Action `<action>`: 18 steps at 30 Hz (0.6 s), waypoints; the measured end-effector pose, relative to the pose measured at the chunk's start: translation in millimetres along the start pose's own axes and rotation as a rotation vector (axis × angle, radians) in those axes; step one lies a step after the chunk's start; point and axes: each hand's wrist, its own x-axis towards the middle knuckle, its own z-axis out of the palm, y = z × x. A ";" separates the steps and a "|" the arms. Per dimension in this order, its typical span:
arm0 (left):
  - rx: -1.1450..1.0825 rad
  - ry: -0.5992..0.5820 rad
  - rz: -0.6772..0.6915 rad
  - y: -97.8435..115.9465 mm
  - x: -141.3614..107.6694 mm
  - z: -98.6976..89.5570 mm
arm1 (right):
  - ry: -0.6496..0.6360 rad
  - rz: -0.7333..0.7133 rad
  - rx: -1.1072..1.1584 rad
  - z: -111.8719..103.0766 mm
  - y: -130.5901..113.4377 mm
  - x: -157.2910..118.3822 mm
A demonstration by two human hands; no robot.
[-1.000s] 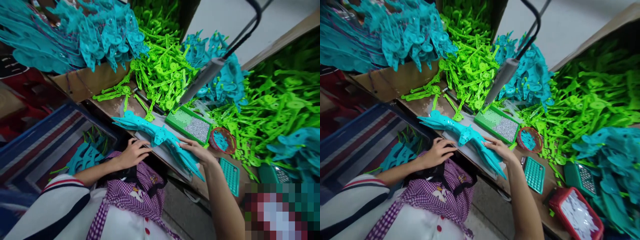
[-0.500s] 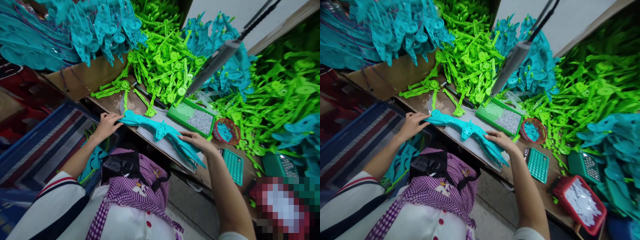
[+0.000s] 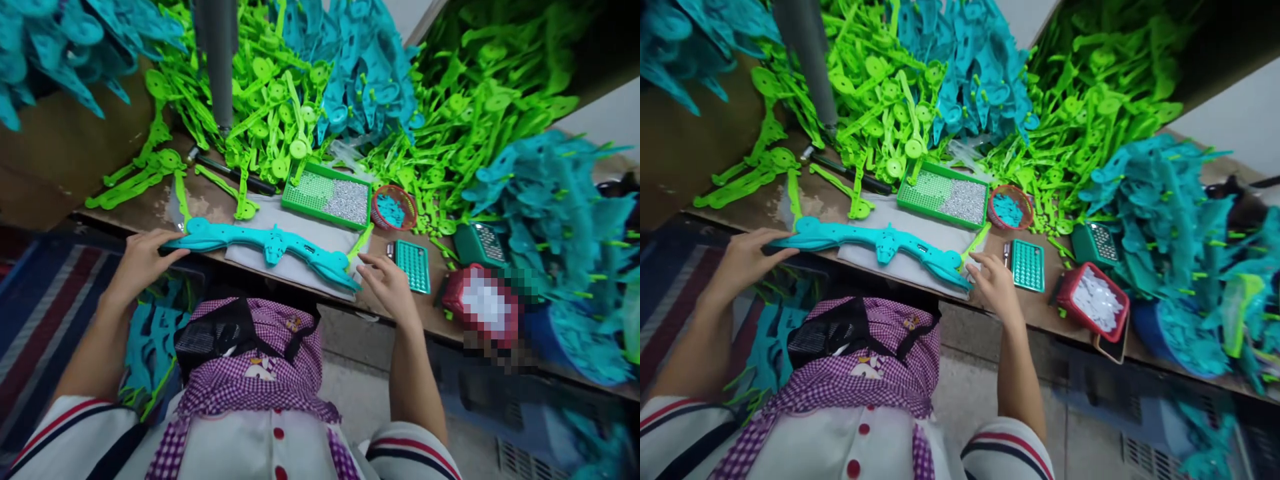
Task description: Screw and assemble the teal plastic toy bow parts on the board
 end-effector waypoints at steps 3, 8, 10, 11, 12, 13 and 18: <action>-0.005 -0.016 0.005 1.8 1.5 -2.1 | 0.075 -0.002 -0.038 12.4 -5.4 -18.6; 0.069 0.096 0.030 21.3 -3.0 -8.4 | 0.203 -0.189 -0.154 61.4 -54.4 -27.3; 0.068 0.133 0.057 36.4 -3.4 -8.8 | 0.188 -0.249 -0.236 85.7 -73.8 -22.9; 0.062 0.135 0.074 44.4 -2.4 -7.6 | 0.161 -0.253 -0.278 96.5 -81.1 -19.6; 0.060 0.131 0.089 52.1 -0.5 -5.2 | 0.120 -0.238 -0.315 105.9 -86.7 -15.9; 0.063 0.118 0.105 59.0 2.4 -1.7 | 0.071 -0.206 -0.348 113.4 -90.6 -12.0; 0.119 0.018 0.172 75.6 27.9 23.8 | -0.186 0.072 -0.507 129.6 -97.1 4.4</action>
